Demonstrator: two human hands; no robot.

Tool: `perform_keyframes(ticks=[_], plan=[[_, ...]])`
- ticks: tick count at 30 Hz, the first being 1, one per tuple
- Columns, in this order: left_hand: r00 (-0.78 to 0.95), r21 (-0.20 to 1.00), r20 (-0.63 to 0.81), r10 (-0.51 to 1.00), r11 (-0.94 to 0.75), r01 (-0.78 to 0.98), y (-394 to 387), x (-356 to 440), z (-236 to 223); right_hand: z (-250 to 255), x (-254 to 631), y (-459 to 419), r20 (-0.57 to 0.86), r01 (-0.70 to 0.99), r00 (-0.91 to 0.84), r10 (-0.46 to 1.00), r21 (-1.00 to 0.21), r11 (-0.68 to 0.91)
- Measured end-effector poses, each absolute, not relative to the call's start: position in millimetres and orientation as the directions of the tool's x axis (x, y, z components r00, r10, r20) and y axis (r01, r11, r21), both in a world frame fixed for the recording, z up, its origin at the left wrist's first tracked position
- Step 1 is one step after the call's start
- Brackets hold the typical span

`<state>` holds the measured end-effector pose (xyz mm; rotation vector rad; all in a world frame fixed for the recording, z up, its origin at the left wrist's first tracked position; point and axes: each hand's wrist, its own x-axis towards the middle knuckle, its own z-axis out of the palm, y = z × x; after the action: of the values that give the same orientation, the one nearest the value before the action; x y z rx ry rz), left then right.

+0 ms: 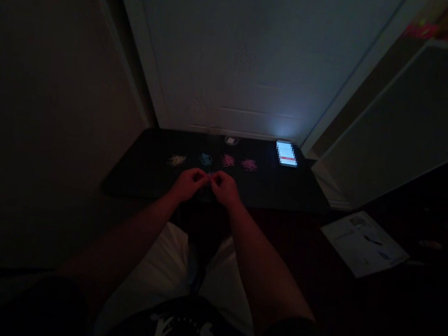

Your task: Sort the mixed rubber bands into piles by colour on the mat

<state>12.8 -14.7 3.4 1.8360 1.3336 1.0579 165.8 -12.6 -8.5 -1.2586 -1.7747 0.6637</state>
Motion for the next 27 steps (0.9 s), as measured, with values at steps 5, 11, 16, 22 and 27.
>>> perform_keyframes(ticks=[5, 11, 16, 22, 27], plan=[[0.145, 0.877, 0.236, 0.961, -0.275, 0.395, -12, 12, -2, -10, 166, -12, 0.335, 0.493, -0.141, 0.931, -0.792, 0.36], [0.008, 0.879, 0.298, 0.955, -0.278, 0.387, -5, 8, -5, -14, 168, -9, 0.335, 0.488, -0.138, 0.932, -0.796, 0.358], [0.113, 0.878, 0.278, 0.954, -0.3, 0.373, -7, 9, -6, -16, 168, -8, 0.334, 0.491, -0.138, 0.933, -0.794, 0.357], [0.17, 0.836, 0.231, 0.958, -0.285, 0.469, -13, 13, 0, -14, 166, -9, 0.317, 0.493, -0.156, 0.935, -0.795, 0.352], [0.145, 0.845, 0.229, 0.962, -0.271, 0.461, -15, 12, 4, -12, 165, -11, 0.315, 0.491, -0.158, 0.936, -0.797, 0.351]])
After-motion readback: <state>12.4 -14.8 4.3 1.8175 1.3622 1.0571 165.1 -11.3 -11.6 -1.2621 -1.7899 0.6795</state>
